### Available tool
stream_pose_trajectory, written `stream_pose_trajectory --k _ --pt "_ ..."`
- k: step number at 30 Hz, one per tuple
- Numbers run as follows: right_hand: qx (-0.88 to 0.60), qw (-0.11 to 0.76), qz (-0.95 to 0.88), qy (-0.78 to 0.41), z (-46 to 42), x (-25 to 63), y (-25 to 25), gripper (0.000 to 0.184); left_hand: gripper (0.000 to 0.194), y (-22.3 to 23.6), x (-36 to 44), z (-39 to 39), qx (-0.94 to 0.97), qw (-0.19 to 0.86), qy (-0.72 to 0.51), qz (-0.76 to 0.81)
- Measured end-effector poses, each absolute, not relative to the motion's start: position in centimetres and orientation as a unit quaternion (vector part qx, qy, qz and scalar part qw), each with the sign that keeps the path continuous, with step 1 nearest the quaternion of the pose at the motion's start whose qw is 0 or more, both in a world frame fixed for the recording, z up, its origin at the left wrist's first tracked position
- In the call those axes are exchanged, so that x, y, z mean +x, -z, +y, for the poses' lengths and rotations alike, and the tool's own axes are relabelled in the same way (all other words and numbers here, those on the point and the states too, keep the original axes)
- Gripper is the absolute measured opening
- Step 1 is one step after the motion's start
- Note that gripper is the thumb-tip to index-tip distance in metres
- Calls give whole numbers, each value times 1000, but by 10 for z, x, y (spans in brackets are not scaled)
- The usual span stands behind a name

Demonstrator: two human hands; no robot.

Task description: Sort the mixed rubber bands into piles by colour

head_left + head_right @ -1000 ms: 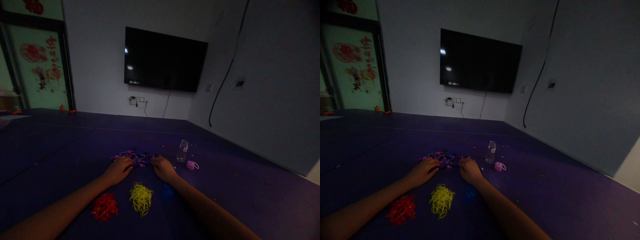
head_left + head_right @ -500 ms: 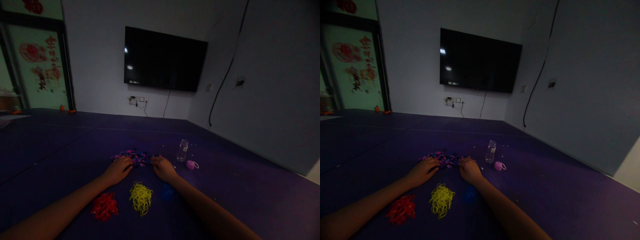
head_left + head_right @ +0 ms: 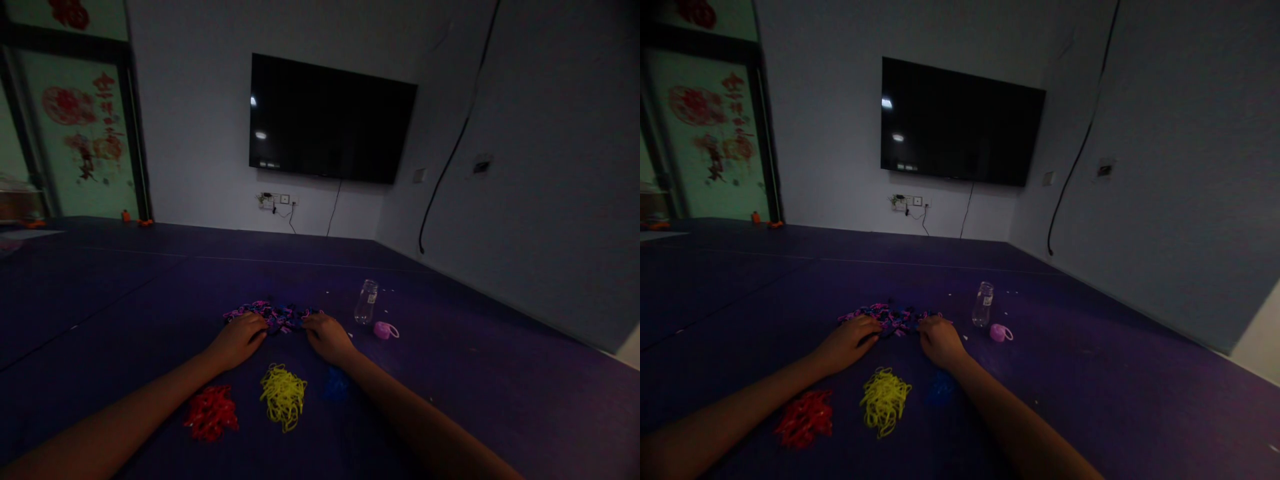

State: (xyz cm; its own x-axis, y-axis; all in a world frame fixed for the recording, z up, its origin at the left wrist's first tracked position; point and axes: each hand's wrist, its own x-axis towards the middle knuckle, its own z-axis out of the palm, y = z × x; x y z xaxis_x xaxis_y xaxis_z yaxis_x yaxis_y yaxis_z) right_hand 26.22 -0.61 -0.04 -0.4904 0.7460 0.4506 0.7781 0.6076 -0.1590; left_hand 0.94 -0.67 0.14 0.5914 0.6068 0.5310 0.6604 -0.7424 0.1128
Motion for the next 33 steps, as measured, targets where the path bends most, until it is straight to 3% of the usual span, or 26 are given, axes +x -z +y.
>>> stream_pose_trajectory --k 33 --pt "-444 238 -864 26 -5 262 0 30 19 -2 9 -7 -892 46 277 -355"
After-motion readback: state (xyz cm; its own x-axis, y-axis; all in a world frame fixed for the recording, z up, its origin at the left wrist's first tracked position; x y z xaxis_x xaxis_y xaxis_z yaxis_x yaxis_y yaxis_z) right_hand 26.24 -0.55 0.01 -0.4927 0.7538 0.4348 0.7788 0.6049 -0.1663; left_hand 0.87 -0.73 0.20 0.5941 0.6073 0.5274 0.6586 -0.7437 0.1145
